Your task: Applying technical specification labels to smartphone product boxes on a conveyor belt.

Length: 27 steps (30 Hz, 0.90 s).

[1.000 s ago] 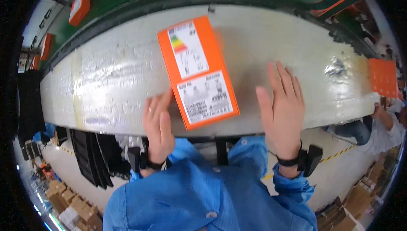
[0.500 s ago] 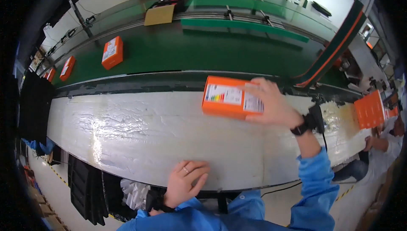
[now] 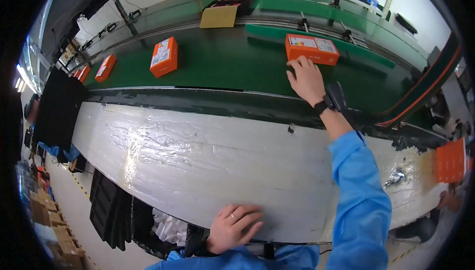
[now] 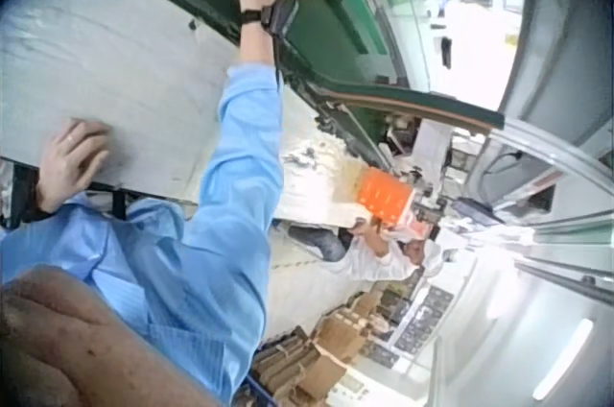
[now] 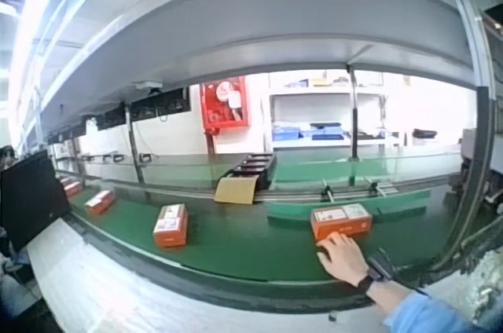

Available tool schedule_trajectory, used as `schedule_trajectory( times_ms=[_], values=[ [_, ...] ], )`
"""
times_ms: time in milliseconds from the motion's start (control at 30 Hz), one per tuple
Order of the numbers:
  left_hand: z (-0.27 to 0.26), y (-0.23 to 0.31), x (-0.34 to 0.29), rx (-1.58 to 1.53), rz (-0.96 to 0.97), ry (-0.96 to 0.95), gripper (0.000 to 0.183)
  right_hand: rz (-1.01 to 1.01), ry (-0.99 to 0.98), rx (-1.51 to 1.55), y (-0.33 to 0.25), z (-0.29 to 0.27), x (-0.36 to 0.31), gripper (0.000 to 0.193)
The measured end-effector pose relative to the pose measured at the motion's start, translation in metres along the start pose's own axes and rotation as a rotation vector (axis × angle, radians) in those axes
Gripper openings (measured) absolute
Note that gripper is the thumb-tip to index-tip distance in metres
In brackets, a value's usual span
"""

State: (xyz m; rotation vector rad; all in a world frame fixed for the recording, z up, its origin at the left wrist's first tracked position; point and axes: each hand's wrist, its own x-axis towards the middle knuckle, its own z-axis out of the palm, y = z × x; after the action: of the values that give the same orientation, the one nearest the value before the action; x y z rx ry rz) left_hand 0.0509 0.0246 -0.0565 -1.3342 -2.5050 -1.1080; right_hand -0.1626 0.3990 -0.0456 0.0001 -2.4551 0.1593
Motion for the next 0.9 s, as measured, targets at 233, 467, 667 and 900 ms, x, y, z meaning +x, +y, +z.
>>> schedule_trajectory(
  times_ms=[233, 467, 667, 900],
  values=[
    [0.001, 0.000, 0.001, 0.054, 0.046, 0.012, 0.018, 0.433, -0.187, 0.379, 0.073, 0.032, 0.025, 0.056],
    [-0.001, 0.001, 0.000, -0.029, 0.014, -0.013, 0.014, 0.158, -0.195, 0.265, -0.014, -0.004, -0.024, 0.040],
    [-0.037, -0.008, 0.024, -0.349, -0.090, -0.177, 0.015, -0.127, -0.285, 0.388, -0.081, -0.037, -0.078, 0.037],
    [-0.147, -0.046, 0.146, -0.133, -0.223, 0.005, 0.022, -0.016, -0.287, 0.417, -0.083, -0.066, -0.107, 0.037]
  ],
)
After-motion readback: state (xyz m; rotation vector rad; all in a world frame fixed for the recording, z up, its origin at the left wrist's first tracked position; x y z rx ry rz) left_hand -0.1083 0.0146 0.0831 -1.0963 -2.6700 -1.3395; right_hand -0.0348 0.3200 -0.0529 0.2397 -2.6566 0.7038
